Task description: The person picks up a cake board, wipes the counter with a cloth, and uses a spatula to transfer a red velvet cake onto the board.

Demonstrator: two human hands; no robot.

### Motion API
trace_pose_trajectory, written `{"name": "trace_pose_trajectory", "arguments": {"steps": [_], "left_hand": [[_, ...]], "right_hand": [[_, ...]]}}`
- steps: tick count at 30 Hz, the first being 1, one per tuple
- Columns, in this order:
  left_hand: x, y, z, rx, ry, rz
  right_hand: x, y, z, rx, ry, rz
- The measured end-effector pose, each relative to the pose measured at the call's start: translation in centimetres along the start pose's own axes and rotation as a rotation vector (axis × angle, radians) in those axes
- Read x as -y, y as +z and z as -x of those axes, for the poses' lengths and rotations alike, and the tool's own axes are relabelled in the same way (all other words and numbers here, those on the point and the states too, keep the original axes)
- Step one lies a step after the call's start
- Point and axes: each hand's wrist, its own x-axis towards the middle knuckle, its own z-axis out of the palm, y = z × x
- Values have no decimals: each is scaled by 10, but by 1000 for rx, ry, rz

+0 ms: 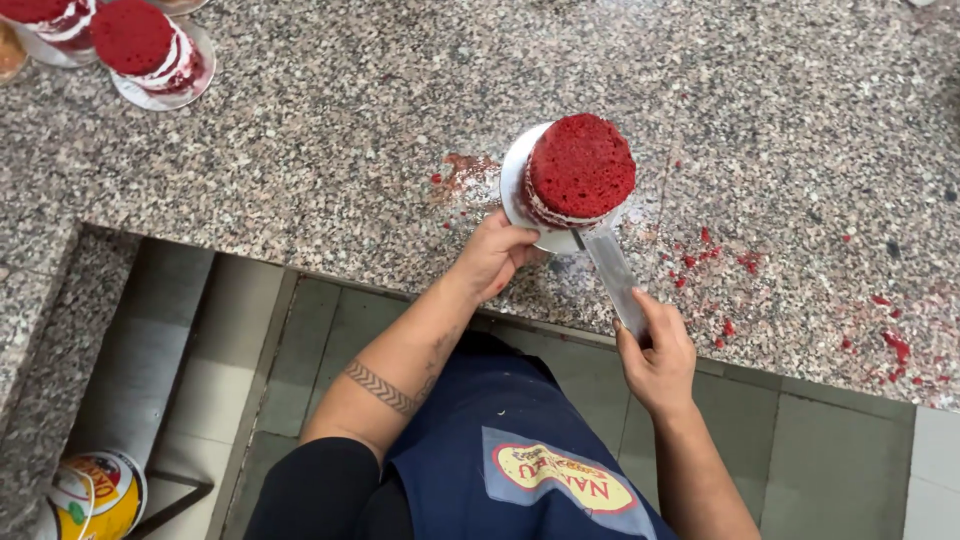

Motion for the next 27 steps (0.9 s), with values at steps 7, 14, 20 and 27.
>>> {"name": "trace_pose_trajectory", "arguments": {"steps": [7, 14, 20, 27], "left_hand": [[0, -10, 2, -28, 67, 103], [-1, -28, -10, -108, 124, 159], [-18, -55, -19, -134, 124, 270], [-27, -82, -21, -227, 197, 413]], "right_hand": [[33, -8, -26, 151, -26, 149], [61, -5, -62, 361, 11, 406], [80, -2, -103, 463, -114, 536], [97, -21, -109, 463, -201, 527]]}}
